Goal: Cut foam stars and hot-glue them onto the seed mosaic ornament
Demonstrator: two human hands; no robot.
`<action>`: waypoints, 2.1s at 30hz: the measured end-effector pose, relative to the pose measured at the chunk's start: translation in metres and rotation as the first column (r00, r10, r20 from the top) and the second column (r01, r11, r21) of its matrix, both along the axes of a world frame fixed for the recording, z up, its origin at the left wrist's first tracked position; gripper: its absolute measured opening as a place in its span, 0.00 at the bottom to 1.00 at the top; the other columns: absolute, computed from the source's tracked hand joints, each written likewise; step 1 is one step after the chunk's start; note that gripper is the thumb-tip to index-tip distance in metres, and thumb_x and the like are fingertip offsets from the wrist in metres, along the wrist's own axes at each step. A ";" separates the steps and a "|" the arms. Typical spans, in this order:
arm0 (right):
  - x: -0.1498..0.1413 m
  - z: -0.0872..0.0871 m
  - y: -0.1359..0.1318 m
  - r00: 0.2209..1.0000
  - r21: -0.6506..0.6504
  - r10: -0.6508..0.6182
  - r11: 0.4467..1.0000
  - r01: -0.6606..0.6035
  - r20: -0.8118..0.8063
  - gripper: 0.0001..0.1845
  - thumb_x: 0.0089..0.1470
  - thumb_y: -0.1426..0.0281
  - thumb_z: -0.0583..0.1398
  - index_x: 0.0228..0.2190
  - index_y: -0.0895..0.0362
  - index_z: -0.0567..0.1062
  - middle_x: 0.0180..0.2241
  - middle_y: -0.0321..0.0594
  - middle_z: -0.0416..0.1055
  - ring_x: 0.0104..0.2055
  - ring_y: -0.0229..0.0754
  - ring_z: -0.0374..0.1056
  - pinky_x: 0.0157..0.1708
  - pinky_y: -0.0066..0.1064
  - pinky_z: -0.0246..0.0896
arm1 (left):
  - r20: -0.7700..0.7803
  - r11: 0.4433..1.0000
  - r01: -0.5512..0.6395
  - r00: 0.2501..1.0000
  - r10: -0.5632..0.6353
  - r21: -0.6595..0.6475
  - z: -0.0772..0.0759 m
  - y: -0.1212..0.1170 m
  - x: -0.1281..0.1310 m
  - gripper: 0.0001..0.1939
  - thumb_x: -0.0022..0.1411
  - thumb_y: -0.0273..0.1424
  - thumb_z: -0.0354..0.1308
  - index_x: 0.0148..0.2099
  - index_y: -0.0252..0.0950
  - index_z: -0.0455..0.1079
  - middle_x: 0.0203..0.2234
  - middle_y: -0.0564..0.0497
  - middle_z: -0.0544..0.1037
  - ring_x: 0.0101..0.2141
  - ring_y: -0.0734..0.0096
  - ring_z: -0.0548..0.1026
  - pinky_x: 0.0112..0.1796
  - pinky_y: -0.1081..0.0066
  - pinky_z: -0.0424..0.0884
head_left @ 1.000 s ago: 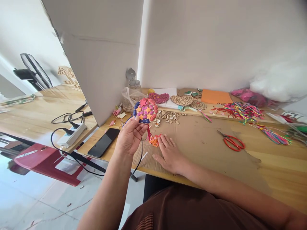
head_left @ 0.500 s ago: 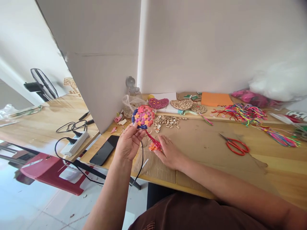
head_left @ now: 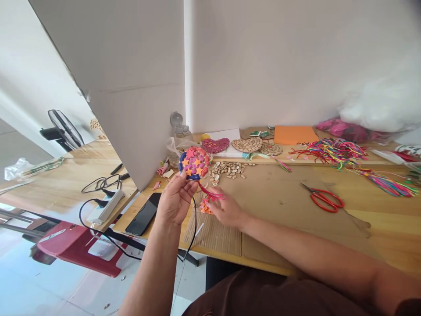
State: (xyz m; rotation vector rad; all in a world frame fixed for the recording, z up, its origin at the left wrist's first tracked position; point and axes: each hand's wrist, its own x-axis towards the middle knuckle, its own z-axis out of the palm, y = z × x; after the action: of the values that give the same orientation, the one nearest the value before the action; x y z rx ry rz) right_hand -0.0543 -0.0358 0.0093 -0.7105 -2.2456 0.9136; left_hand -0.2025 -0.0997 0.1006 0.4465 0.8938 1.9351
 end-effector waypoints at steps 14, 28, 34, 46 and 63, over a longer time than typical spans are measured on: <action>0.173 0.078 0.066 0.991 -0.418 -0.057 0.908 0.000 -0.125 0.23 0.59 0.53 0.59 0.50 0.53 0.76 0.42 0.45 0.76 0.45 0.45 0.72 0.37 0.33 0.68 | -0.164 0.938 0.343 0.924 -0.345 -0.045 -0.029 0.049 0.100 0.17 0.49 0.33 0.73 0.40 0.33 0.74 0.34 0.51 0.80 0.31 0.76 0.79 0.35 0.75 0.76; 0.182 0.022 0.061 0.806 -0.642 -0.389 0.767 0.016 -0.446 0.20 0.53 0.52 0.64 0.37 0.56 0.76 0.30 0.36 0.72 0.30 0.38 0.66 0.28 0.28 0.61 | -0.192 0.895 0.420 0.875 -0.444 -0.153 -0.082 0.080 0.169 0.20 0.48 0.36 0.73 0.41 0.33 0.76 0.35 0.48 0.80 0.30 0.75 0.77 0.35 0.74 0.75; 0.186 -0.001 0.074 0.763 -0.690 -0.476 0.721 0.055 -0.437 0.20 0.49 0.53 0.66 0.35 0.56 0.77 0.32 0.39 0.75 0.31 0.40 0.68 0.27 0.30 0.62 | -0.204 0.894 0.416 0.872 -0.444 -0.168 -0.100 0.099 0.179 0.20 0.47 0.38 0.73 0.40 0.34 0.75 0.34 0.49 0.79 0.29 0.76 0.77 0.30 0.77 0.74; 0.183 -0.012 0.075 0.742 -0.713 -0.530 0.694 0.102 -0.411 0.21 0.47 0.56 0.69 0.37 0.58 0.77 0.29 0.36 0.74 0.25 0.37 0.65 0.24 0.28 0.59 | -0.238 0.852 0.510 0.818 -0.524 -0.123 -0.118 0.105 0.179 0.18 0.56 0.38 0.68 0.45 0.35 0.74 0.40 0.49 0.78 0.33 0.76 0.77 0.33 0.76 0.76; 0.186 -0.017 0.080 0.723 -0.755 -0.521 0.656 0.000 -0.453 0.20 0.48 0.52 0.68 0.29 0.56 0.76 0.24 0.37 0.69 0.25 0.38 0.63 0.23 0.30 0.60 | -0.226 0.812 0.580 0.783 -0.579 -0.070 -0.110 0.101 0.179 0.25 0.50 0.40 0.71 0.49 0.37 0.72 0.44 0.46 0.78 0.36 0.70 0.78 0.32 0.74 0.76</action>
State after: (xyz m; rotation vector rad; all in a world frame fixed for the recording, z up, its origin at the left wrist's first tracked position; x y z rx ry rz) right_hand 0.1321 0.0442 -0.0080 -0.8663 -1.0654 1.6041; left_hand -0.0235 0.0014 -0.0092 0.8631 0.7805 1.3257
